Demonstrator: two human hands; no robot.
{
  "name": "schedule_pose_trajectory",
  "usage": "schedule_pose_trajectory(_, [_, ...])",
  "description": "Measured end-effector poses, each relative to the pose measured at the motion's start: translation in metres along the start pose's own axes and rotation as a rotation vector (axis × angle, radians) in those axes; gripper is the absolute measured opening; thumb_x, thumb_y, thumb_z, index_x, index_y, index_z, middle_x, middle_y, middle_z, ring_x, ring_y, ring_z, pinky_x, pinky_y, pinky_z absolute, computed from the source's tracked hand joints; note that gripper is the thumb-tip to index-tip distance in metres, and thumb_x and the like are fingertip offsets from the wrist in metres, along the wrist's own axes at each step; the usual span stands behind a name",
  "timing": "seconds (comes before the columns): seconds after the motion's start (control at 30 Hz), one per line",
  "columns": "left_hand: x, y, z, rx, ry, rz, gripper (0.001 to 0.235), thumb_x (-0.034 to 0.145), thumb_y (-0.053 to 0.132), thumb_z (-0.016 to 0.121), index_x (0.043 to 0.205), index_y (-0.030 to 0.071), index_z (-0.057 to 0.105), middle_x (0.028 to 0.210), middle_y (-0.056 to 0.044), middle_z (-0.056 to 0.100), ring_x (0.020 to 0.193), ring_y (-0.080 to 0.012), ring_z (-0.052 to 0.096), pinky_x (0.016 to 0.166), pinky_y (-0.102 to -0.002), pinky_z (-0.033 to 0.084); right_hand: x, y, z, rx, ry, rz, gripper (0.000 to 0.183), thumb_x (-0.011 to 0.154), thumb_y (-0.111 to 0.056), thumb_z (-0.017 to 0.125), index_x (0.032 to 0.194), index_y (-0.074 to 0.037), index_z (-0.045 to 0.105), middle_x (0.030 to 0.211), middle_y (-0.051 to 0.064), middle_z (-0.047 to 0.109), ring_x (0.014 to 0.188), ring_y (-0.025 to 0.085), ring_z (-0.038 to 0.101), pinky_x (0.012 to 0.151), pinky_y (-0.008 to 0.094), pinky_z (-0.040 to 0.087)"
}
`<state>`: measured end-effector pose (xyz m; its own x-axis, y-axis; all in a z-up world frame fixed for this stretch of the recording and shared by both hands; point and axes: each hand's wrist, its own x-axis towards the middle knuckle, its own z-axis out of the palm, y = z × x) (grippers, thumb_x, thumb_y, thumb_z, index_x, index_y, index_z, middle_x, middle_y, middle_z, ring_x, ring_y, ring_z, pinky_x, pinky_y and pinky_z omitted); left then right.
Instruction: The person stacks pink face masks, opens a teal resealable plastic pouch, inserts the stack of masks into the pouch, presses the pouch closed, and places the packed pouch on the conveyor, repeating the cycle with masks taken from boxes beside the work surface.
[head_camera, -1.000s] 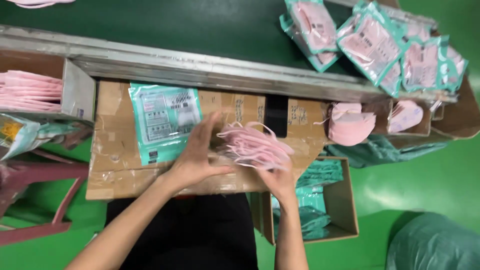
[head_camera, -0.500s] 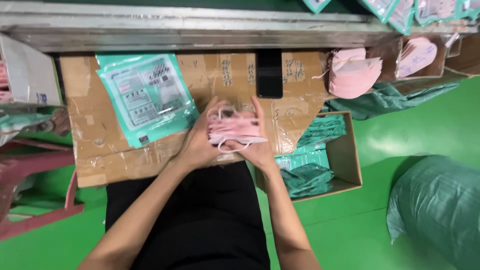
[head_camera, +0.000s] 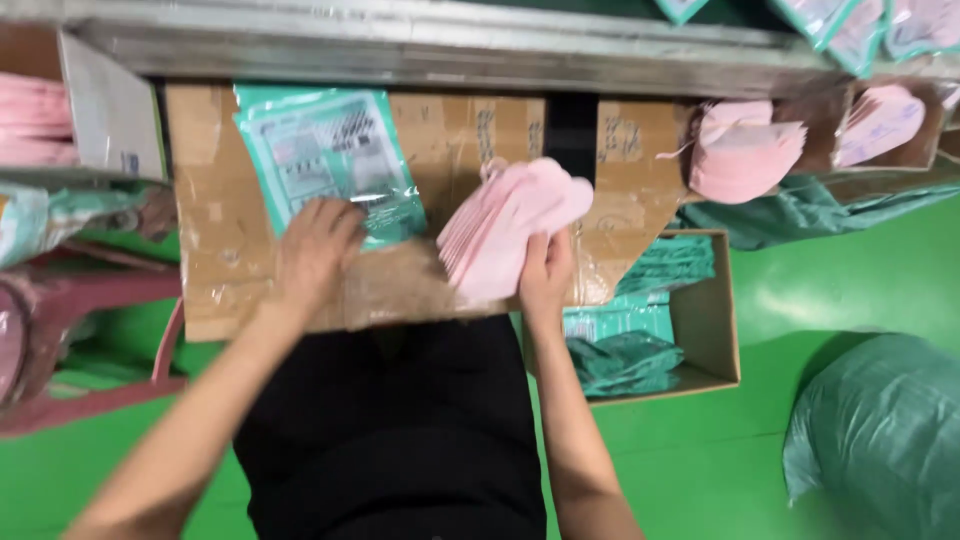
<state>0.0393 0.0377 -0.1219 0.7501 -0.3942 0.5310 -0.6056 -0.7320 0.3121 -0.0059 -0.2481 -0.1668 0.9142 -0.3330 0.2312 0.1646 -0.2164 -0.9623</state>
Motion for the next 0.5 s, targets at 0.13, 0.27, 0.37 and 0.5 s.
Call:
schedule_pose_trajectory(0.13, [-0.001, -0.025, 0.01, 0.086, -0.17, 0.111, 0.02, 0.083, 0.007, 0.074, 0.1, 0.004, 0.064, 0.097, -0.01, 0.06, 0.094, -0.0289, 0.061, 0.078, -0.04, 0.054, 0.011, -0.02, 0.037, 0.201, -0.044, 0.237, 0.04, 0.1, -0.01, 0.06, 0.138, 0.002, 0.057, 0.121, 0.011, 0.07, 0.105, 0.015, 0.067, 0.089, 0.029, 0.056])
schedule_pose_trajectory(0.27, [0.014, -0.015, 0.001, -0.016, -0.149, 0.054, 0.021, 0.081, 0.009, 0.075, 0.098, 0.003, 0.064, 0.096, -0.011, 0.059, 0.088, -0.0306, 0.061, 0.071, -0.042, 0.053, 0.016, -0.051, 0.074, 0.149, -0.277, 0.484, 0.037, 0.094, -0.012, 0.072, 0.128, 0.003, 0.069, 0.108, 0.011, 0.076, 0.091, 0.014, 0.07, 0.08, 0.028, 0.057])
schedule_pose_trajectory(0.37, [0.036, -0.002, -0.017, -0.14, 0.002, 0.03, 0.022, 0.079, 0.009, 0.076, 0.098, 0.004, 0.066, 0.096, -0.011, 0.06, 0.087, -0.0324, 0.061, 0.068, -0.043, 0.052, 0.024, -0.062, 0.082, 0.335, -0.253, 0.344, 0.036, 0.089, -0.01, 0.076, 0.122, -0.003, 0.064, 0.1, 0.008, 0.073, 0.09, 0.012, 0.068, 0.079, 0.027, 0.056])
schedule_pose_trajectory(0.5, [0.036, 0.005, -0.025, -0.104, 0.095, 0.055, 0.02, 0.081, 0.003, 0.073, 0.1, 0.002, 0.067, 0.099, -0.01, 0.063, 0.091, -0.0315, 0.063, 0.072, -0.041, 0.054, 0.026, -0.058, 0.072, 0.325, -0.366, 0.535, 0.02, 0.09, -0.012, 0.076, 0.106, -0.001, 0.073, 0.095, 0.006, 0.073, 0.083, 0.013, 0.068, 0.074, 0.027, 0.055])
